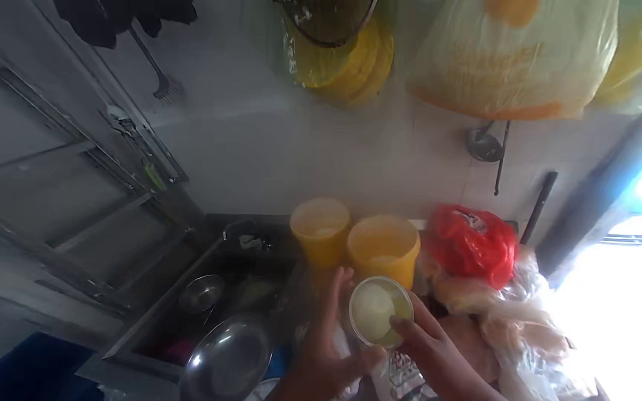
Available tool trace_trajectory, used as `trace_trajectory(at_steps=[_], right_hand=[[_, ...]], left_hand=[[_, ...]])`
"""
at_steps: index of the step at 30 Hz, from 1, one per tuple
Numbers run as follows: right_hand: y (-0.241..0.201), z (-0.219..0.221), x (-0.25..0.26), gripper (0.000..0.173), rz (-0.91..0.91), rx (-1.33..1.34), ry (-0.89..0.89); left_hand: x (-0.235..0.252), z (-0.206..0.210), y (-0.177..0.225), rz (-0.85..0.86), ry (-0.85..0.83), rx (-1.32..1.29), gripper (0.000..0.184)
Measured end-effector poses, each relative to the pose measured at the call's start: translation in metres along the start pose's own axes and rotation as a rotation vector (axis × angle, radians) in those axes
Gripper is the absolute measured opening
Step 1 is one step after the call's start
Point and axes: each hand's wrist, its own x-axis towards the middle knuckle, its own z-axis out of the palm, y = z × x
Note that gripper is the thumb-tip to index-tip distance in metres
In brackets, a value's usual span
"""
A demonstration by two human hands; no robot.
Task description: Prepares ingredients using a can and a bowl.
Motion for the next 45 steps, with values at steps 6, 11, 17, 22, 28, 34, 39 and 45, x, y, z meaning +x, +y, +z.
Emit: trace_trajectory(at_steps=[6,11,17,22,28,34,39,45], right_hand=[[-0.016,-0.037,0.055,0.066,-0.279,-0.126,-0.118],[-0.026,-0.084,0.103,0.068,-0.341,-0.483,-0.069],[-0.03,-0.157,0.121,0.049,-0.337,-0.727,0.27],[0.005,-0.173,0.118,0.042,-0.23,-0.79,0.295],[0.046,-0.188,0.115,0.039,-0.239,-0.769,0.319],[0.043,-0.162,0.149,0.072,0.196,-0.529,0.464],[0.04,-0.155,0.152,0.049,0.262,-0.375,0.598],[0.049,-0.15,0.016,0.045,0.106,-0.139,0.636]], left_hand=[[0.046,-0.003,-0.018,-0.397,-0.15,-0.654,0.103],[0.117,-0.011,-0.036,-0.383,-0.042,-0.347,0.096],[0.198,-0.028,-0.079,-0.378,0.002,0.007,0.096],[0.22,-0.015,-0.115,-0.401,-0.004,0.043,0.1],[0.221,-0.008,-0.141,-0.428,0.003,0.037,0.102],[0.198,-0.015,-0.149,-0.447,0.275,-0.326,0.085],[0.171,-0.031,-0.137,-0.552,0.52,-0.61,0.087],[0.123,-0.088,-0.089,-0.55,0.552,-0.713,0.068]])
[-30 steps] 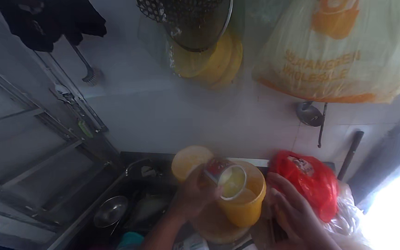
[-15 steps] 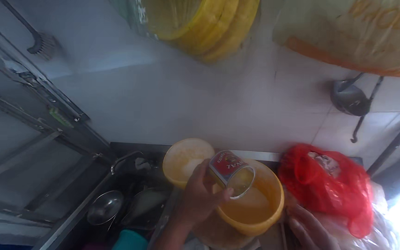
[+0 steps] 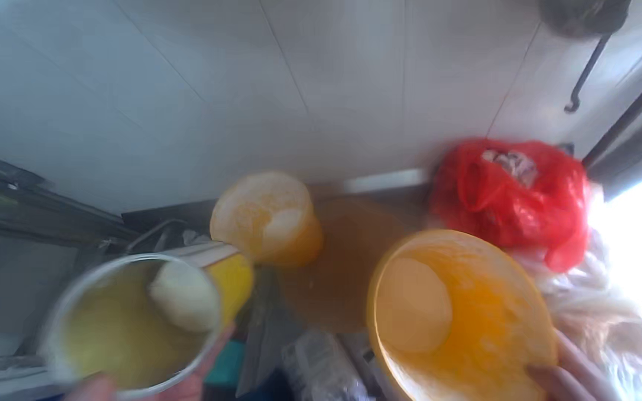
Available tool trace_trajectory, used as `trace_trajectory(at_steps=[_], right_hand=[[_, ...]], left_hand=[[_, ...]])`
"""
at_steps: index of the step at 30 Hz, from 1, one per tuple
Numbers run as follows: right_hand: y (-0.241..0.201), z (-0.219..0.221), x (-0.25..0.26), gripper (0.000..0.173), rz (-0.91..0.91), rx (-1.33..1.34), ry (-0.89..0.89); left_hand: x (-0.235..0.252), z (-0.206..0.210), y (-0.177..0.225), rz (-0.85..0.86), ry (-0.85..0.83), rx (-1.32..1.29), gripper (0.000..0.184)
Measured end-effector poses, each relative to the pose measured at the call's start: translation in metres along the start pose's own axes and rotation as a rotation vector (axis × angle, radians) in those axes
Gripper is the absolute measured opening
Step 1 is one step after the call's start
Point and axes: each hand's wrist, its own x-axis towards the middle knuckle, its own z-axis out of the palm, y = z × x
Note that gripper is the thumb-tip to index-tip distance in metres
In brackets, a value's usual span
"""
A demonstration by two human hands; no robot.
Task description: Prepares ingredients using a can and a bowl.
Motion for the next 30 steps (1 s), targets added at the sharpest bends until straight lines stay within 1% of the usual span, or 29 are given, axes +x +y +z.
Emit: trace_trajectory(at_steps=[1,2,4,6,8,9,11,12,13,15,17,18,20,23,26,28,30], right_hand=[[0.001,-0.008,-0.018,0.045,0.015,0.017,0.009],[0.001,-0.015,-0.035,0.045,0.041,0.039,0.017],[0.008,-0.029,-0.065,0.045,0.106,0.097,-0.022],[0.018,-0.034,-0.087,0.045,0.141,0.177,-0.083],[0.023,-0.032,-0.095,0.046,0.158,0.237,-0.112],[0.021,-0.03,-0.095,0.047,0.153,0.235,-0.122],[0.011,-0.02,-0.079,0.047,0.109,0.188,-0.169],[0.003,-0.012,-0.065,0.048,0.078,0.167,-0.204],[-0.006,-0.003,-0.05,0.049,0.057,0.132,-0.225],[-0.024,0.016,-0.018,0.05,0.04,0.051,-0.219],[-0.035,0.039,0.016,0.05,0.02,0.009,-0.19],[-0.038,0.049,0.034,0.05,0.023,-0.008,-0.194],[-0.04,0.065,0.066,0.048,0.038,-0.031,-0.224],[-0.038,0.078,0.098,0.041,0.109,-0.005,-0.237],[-0.039,0.084,0.11,0.046,0.146,-0.004,-0.243],[-0.037,0.084,0.112,0.048,0.133,-0.031,-0.256],[-0.035,0.083,0.113,0.048,0.125,-0.033,-0.261]], left_hand=[[-0.009,-0.003,0.008,-0.002,-0.001,0.023,0.061],[-0.019,-0.003,0.013,0.0,-0.013,0.081,0.057],[-0.039,0.006,0.017,-0.002,-0.038,0.177,0.062],[-0.059,0.018,0.017,-0.019,-0.082,0.24,0.067],[-0.072,0.019,0.019,-0.049,-0.124,0.223,0.069],[-0.077,0.017,0.021,-0.07,-0.14,0.196,0.066],[-0.085,0.018,0.026,-0.059,-0.115,0.162,0.056],[-0.085,0.022,0.026,-0.009,-0.104,0.182,0.055],[-0.082,0.028,0.023,0.065,-0.111,0.244,0.058],[-0.069,0.042,0.014,0.223,-0.178,0.425,0.074],[-0.052,0.063,0.003,0.35,-0.24,0.597,0.094],[-0.042,0.072,-0.004,0.399,-0.256,0.681,0.101],[-0.021,0.083,-0.025,0.486,-0.25,0.863,0.108],[0.008,0.083,-0.068,0.515,-0.246,1.17,0.112],[0.025,0.077,-0.105,0.513,-0.277,1.363,0.11],[0.03,0.075,-0.115,0.541,-0.274,1.445,0.107],[0.032,0.077,-0.116,0.579,-0.277,1.499,0.106]])
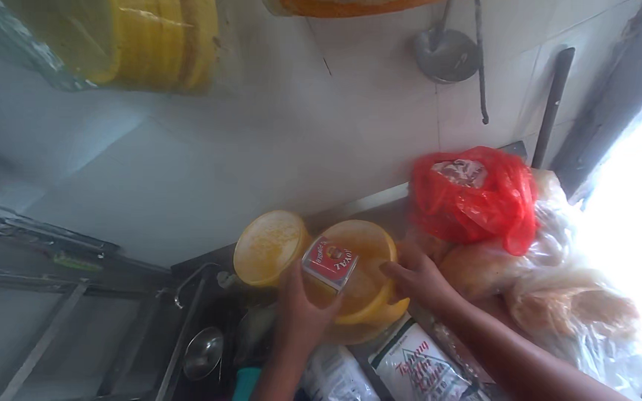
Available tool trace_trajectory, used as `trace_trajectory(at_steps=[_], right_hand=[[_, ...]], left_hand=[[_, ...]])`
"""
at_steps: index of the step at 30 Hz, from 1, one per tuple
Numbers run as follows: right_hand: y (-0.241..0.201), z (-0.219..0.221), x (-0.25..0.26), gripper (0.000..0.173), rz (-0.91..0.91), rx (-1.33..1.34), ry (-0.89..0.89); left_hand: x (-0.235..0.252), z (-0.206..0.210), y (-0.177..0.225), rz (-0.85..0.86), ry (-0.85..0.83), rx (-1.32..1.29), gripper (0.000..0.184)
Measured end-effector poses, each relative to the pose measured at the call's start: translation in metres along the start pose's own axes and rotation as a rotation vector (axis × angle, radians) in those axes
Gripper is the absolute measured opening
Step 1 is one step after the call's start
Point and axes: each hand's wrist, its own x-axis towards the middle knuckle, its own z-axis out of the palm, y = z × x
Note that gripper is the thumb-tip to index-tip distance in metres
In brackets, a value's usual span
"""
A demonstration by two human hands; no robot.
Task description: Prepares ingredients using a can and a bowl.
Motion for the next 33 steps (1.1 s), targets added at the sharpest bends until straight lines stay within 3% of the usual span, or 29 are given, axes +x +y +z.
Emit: trace_trajectory(at_steps=[3,7,11,20,24,27,29,31,32,33], right_hand=[[0.003,-0.002,0.0,0.051,-0.01,0.016,-0.012],[0.004,-0.001,0.004,0.052,-0.011,0.009,-0.016],[0.002,0.001,0.005,0.052,-0.008,0.011,-0.003],[0.001,-0.002,0.003,0.053,-0.015,-0.057,-0.003],[-0.024,-0.008,-0.014,0.067,-0.404,-0.612,0.26],[-0.057,0.0,-0.009,0.066,-0.669,-0.504,0.408],[-0.068,0.03,-0.002,0.062,-0.658,-0.422,0.278],[-0.069,0.051,0.011,0.067,-0.562,-0.369,-0.013],[-0.074,0.049,0.017,0.069,-0.528,-0.336,-0.08],[-0.08,0.045,0.02,0.069,-0.542,-0.288,-0.025]], left_hand=[[0.004,-0.003,0.004,0.101,0.0,0.128,0.104],[0.011,-0.011,0.014,0.38,0.021,0.303,0.095],[0.014,-0.014,0.017,0.487,0.015,0.376,0.092],[0.018,-0.024,0.014,0.426,0.04,0.391,0.096],[0.018,-0.034,0.007,0.39,0.159,0.319,0.096],[0.019,-0.038,0.006,0.417,0.203,0.278,0.096],[0.014,-0.03,0.013,0.493,0.123,0.249,0.094],[0.011,-0.021,0.016,0.535,0.097,0.258,0.092],[0.012,-0.022,0.014,0.531,0.121,0.25,0.092],[0.015,-0.025,0.011,0.523,0.165,0.247,0.093]])
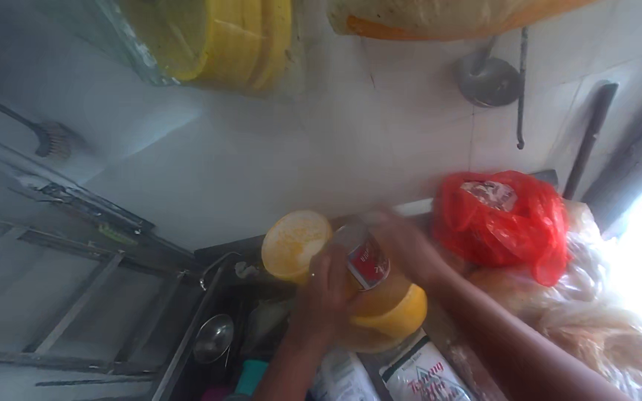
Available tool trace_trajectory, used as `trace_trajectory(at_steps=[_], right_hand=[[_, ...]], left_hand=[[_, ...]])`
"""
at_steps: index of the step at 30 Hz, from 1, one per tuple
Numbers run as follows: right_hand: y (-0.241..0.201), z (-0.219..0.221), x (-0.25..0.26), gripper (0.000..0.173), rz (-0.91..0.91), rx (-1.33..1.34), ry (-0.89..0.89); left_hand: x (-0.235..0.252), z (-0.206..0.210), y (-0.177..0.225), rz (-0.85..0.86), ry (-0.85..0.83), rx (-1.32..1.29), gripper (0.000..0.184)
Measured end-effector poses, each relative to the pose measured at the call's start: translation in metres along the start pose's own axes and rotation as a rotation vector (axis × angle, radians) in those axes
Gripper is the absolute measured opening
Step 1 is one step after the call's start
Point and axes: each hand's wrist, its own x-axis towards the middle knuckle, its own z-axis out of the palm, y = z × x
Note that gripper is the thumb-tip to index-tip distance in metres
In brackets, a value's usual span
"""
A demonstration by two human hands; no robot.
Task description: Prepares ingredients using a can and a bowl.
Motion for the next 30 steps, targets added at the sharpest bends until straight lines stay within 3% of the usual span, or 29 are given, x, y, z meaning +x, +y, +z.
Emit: trace_trajectory(at_steps=[2,3,6,9,12,13,17,21,24,28,30], right_hand=[[-0.005,-0.005,0.012,0.066,-0.052,0.008,0.212],[-0.001,0.002,0.012,0.067,-0.053,-0.015,0.207],[0.002,0.023,0.002,0.071,-0.004,-0.071,0.051],[-0.005,0.0,0.007,0.065,-0.05,-0.068,0.148],[0.006,0.014,-0.008,0.064,-0.012,-0.079,-0.096],[0.009,0.014,-0.014,0.062,-0.025,-0.069,-0.102],[0.036,-0.01,-0.033,0.059,-0.144,-0.203,0.19],[0.07,0.003,-0.055,0.062,-0.028,-0.404,0.157],[0.077,0.006,-0.055,0.063,0.016,-0.43,0.157],[0.079,0.011,-0.062,0.062,0.018,-0.421,0.159],[0.076,0.008,-0.068,0.062,0.006,-0.419,0.151]], left_hand=[[0.003,-0.004,-0.007,-0.032,0.049,0.025,0.091],[0.002,-0.004,-0.002,-0.042,0.036,0.011,0.09],[-0.001,0.002,0.008,0.006,0.018,-0.009,0.087],[-0.001,-0.001,-0.004,-0.057,0.135,-0.023,0.09],[-0.01,-0.009,0.006,-0.096,-0.005,-0.09,0.088],[-0.007,-0.015,0.008,-0.074,-0.036,-0.106,0.087],[-0.011,-0.048,0.012,-0.058,0.098,-0.05,0.093],[-0.039,-0.041,0.03,0.118,-0.094,0.006,0.072],[-0.035,-0.043,0.029,0.051,0.021,-0.011,0.078],[-0.039,-0.038,0.031,-0.031,-0.151,-0.008,0.078],[-0.039,-0.051,0.025,-0.212,-0.071,-0.076,0.086]])
